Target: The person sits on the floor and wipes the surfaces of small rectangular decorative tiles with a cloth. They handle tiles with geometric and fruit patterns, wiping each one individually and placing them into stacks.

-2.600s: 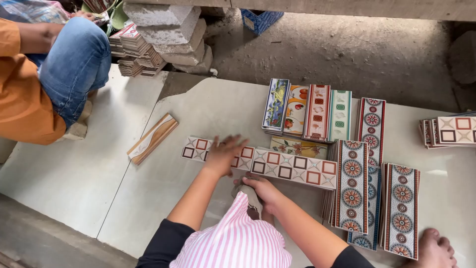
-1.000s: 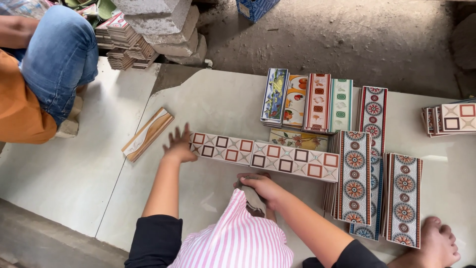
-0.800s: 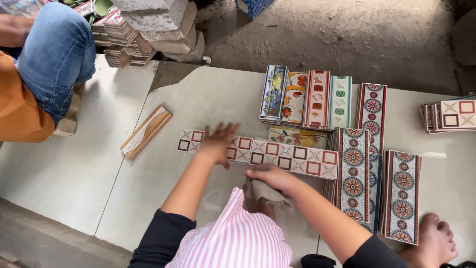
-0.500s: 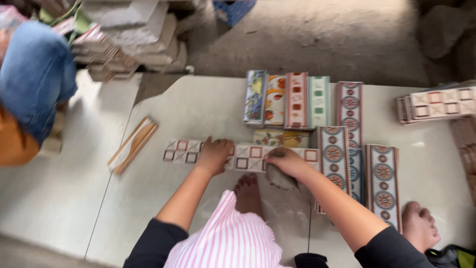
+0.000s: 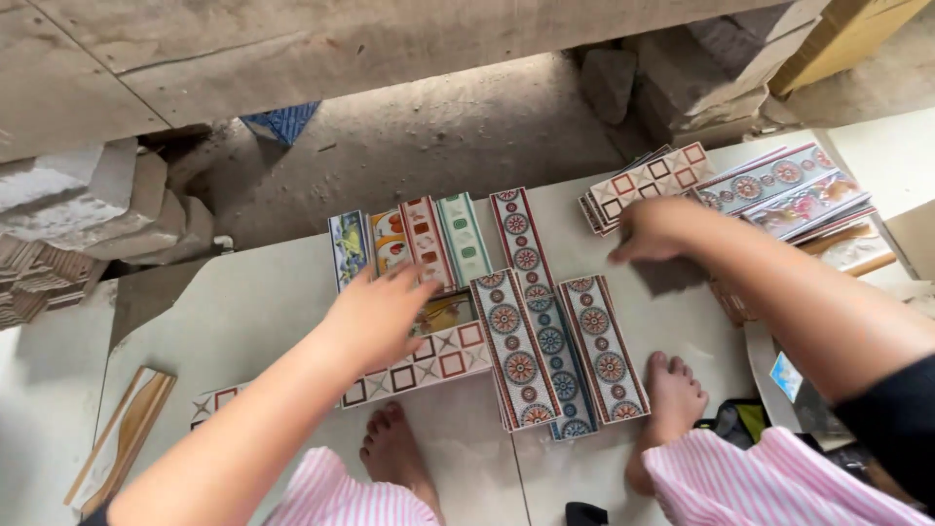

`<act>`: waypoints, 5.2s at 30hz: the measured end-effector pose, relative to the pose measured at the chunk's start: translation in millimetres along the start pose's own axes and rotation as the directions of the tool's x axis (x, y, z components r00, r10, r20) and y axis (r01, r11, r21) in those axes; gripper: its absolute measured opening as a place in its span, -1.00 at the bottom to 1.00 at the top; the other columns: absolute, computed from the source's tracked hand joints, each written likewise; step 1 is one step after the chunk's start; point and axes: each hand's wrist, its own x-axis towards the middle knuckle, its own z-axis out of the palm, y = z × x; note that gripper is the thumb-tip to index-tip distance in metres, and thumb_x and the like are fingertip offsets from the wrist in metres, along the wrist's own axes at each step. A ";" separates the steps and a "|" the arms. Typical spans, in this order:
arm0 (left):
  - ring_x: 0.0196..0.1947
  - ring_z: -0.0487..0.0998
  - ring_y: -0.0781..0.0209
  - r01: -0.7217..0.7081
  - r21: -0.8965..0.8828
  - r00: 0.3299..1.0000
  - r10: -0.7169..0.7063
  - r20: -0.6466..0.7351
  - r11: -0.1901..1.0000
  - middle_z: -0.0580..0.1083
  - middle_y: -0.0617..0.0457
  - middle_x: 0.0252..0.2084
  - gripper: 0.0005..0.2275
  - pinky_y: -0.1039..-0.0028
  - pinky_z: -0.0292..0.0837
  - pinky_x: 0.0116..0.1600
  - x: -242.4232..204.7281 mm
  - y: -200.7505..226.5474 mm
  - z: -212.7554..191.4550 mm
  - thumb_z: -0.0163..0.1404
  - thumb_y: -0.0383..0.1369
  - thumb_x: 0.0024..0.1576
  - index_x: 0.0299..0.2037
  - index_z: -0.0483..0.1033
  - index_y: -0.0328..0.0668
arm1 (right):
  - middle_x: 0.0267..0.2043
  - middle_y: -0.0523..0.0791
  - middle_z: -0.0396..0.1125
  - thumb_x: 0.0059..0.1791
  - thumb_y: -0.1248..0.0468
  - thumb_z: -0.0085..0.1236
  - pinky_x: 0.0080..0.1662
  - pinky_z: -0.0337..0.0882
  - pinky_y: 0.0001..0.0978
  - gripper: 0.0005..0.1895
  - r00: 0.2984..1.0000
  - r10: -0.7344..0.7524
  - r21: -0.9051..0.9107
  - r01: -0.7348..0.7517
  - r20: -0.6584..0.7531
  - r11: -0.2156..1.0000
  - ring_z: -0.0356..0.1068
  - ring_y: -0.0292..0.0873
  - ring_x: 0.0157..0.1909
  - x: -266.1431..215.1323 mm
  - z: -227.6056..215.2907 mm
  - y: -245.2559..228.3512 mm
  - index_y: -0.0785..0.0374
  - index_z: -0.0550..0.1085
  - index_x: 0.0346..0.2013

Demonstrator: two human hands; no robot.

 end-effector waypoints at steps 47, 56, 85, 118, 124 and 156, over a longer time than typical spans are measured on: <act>-0.42 0.45 0.43 -0.154 -0.918 0.942 -0.336 -0.024 -0.365 0.48 0.09 -0.38 -0.84 0.74 0.26 -0.37 163.8 145.2 114.8 -0.16 -0.41 0.06 -0.20 0.44 -0.13 | 0.01 0.20 0.09 -0.17 0.05 0.14 -0.01 0.09 0.24 -0.46 0.702 0.615 0.900 -0.086 0.360 -0.428 0.05 0.20 0.09 120.9 201.0 51.0 0.29 0.28 -0.02; -0.42 0.45 0.45 -0.095 -0.917 0.954 -0.299 0.027 -0.387 0.48 0.10 -0.37 -0.83 0.76 0.27 -0.38 159.7 150.7 107.5 -0.17 -0.39 0.06 -0.19 0.44 -0.13 | 0.06 0.19 0.08 -0.15 0.18 0.10 0.05 0.03 0.20 -0.58 0.771 0.549 0.902 -0.076 0.323 -0.424 -0.01 0.23 0.14 77.3 162.0 29.8 0.19 0.31 -0.04; -0.16 0.28 0.28 -0.211 -0.507 0.928 -0.334 0.164 -0.835 0.28 0.00 -0.08 -0.63 0.47 0.21 -0.05 154.5 129.0 78.5 -0.40 -0.21 0.18 0.10 0.15 -0.26 | -0.34 0.16 0.32 -0.25 0.31 0.17 -0.25 0.31 0.04 -0.65 0.940 0.255 0.962 -0.175 0.226 -0.209 0.34 0.07 -0.29 -32.9 85.1 3.9 0.34 0.39 -0.20; 0.13 0.18 -0.04 -0.145 0.094 0.840 -0.173 -0.514 -0.985 0.14 -0.17 0.17 -0.34 0.08 0.20 0.06 82.4 173.5 23.4 -0.27 0.04 -0.02 0.21 -0.01 -0.25 | 0.25 0.09 -0.17 -0.13 0.03 -0.22 0.20 -0.16 -0.11 -0.31 0.499 -0.553 -0.246 0.553 -0.668 0.796 -0.20 0.02 0.29 -109.4 59.4 -65.8 0.35 -0.03 0.17; 0.07 0.27 -0.06 0.090 -0.031 0.914 0.095 -0.394 -0.995 0.27 -0.06 0.10 -0.38 -0.03 0.12 0.10 94.9 203.3 33.9 -0.30 0.13 0.00 0.17 0.17 -0.11 | 0.26 0.12 -0.25 -0.08 0.03 -0.38 0.21 -0.26 -0.15 -0.35 0.628 -0.163 0.054 0.312 -0.761 0.948 -0.25 0.07 0.28 -77.9 14.7 -41.3 0.37 -0.11 0.19; -0.25 0.39 -0.09 0.423 -0.128 0.792 0.435 -0.429 -0.897 0.08 -0.32 0.16 -0.45 0.30 0.30 -0.39 88.3 180.3 47.6 -0.26 -0.11 0.09 0.26 -0.05 -0.17 | -0.25 -0.15 0.32 -0.11 -0.08 -0.24 -0.44 0.31 -0.20 -0.59 0.634 -0.081 0.074 0.214 -0.769 0.974 0.33 -0.09 -0.26 -45.9 26.3 25.4 0.14 0.30 -0.19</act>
